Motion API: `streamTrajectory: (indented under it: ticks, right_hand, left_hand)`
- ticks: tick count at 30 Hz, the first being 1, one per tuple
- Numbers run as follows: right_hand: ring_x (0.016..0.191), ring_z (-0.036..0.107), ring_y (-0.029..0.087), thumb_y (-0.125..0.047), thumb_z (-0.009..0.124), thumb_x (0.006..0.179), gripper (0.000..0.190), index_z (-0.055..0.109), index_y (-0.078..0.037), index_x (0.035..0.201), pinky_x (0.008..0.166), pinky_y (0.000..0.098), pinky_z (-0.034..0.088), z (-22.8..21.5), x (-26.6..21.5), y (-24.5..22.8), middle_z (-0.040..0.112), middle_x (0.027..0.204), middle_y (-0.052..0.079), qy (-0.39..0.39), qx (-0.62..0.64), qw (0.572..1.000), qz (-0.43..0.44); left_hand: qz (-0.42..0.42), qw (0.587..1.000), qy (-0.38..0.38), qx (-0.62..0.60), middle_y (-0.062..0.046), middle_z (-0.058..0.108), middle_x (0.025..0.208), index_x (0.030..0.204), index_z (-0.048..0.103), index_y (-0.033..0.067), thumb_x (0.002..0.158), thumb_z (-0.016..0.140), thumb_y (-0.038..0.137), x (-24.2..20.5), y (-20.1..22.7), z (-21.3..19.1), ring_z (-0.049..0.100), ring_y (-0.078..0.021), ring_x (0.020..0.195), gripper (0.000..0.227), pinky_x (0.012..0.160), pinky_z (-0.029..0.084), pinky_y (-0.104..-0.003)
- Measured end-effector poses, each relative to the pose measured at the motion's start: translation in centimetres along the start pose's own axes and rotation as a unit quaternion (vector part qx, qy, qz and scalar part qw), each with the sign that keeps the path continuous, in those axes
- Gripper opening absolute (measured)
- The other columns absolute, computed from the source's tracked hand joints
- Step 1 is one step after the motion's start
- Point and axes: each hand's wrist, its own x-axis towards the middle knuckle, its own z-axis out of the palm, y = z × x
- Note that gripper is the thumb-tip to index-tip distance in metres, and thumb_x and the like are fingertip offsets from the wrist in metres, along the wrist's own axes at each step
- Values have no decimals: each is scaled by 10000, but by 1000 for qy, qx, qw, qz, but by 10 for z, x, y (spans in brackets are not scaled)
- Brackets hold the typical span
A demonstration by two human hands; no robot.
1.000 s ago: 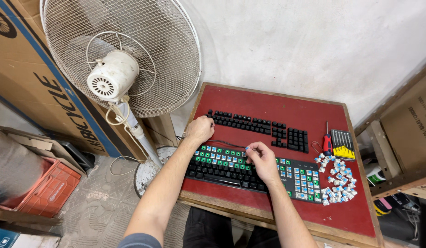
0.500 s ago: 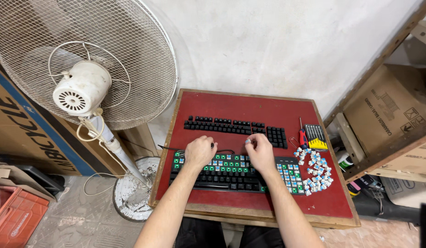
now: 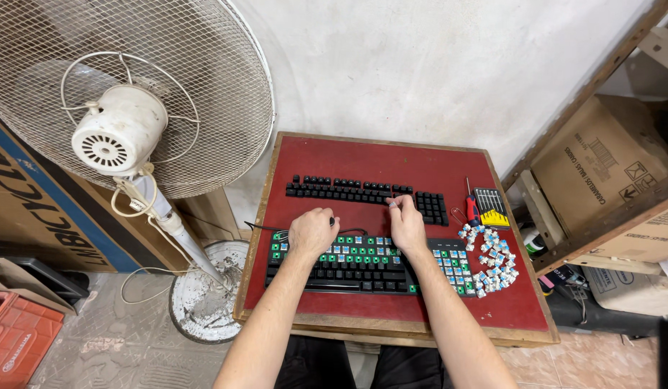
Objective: The person uses a keycap puller to remove black keycaps from a mechanical keyboard and places them on the table. They then press down on the remaining keycaps to ensure they are seated properly.
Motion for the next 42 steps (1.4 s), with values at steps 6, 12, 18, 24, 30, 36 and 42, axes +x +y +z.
streamTrajectory:
  ticks: [6, 12, 18, 24, 30, 36, 42]
  right_hand:
    - [1447, 672, 390, -360, 504, 1149, 264, 612, -140, 1249, 1189, 592, 528, 5, 4, 5, 776, 1508, 67, -7, -22, 1000, 0]
    - [1435, 684, 384, -377, 505, 1136, 275, 638, -161, 1240, 1173, 580, 550, 4, 5, 3, 769, 1519, 67, -23, -57, 998, 3]
    - [1433, 685, 415, -344, 505, 1139, 260, 638, -139, 1226, 1162, 593, 551, 3, 4, 3, 764, 1528, 107, -4, -34, 999, -10]
    - [1437, 679, 395, -385, 508, 1134, 276, 646, -168, 1235, 1180, 592, 547, 2, 2, -4, 756, 1539, 64, -26, -68, 997, 12]
    - [1428, 683, 423, -339, 522, 1135, 256, 657, -143, 1231, 1171, 605, 549, 3, 4, 2, 763, 1526, 100, 1, -40, 999, -2]
    - [756, 797, 182, -245, 631, 1094, 183, 745, -117, 1158, 818, 403, 617, 4, -5, 5, 876, 1125, 50, 91, 93, 991, -13]
    - [819, 759, 176, -194, 851, 956, 200, 805, -156, 1147, 796, 378, 616, -15, -5, 41, 857, 1001, 25, 87, 61, 993, -56]
  left_hand:
    - [-5, 1000, -18, 1, -25, 736, 962, 1046, 767, 204, 1062, 634, 460, -2, 4, -10, 811, -262, 1003, 289, 884, 665, -462]
    - [-5, 1000, -21, -1, -38, 738, 972, 1038, 760, 197, 1063, 631, 463, -3, 5, -10, 809, -273, 1013, 296, 889, 666, -471]
    - [-3, 1000, -23, -11, -55, 742, 971, 1032, 762, 186, 1060, 634, 443, -4, 6, -14, 809, -297, 1011, 288, 892, 666, -489]
    - [-5, 1000, -28, -9, -41, 739, 976, 1043, 760, 189, 1067, 624, 448, -4, 6, -14, 807, -282, 1019, 294, 904, 666, -479]
    - [-1, 999, -29, -13, -52, 742, 973, 1044, 765, 175, 1074, 626, 432, -4, 6, -16, 805, -289, 1013, 294, 902, 663, -480]
    - [-4, 999, -31, -16, -41, 740, 956, 1048, 772, 176, 1083, 621, 439, -5, 7, -19, 807, -275, 990, 305, 884, 661, -470]
    - [-7, 1000, 2, 2, -25, 743, 947, 1015, 775, 218, 1054, 646, 486, -5, 3, -9, 812, -271, 992, 300, 870, 664, -459]
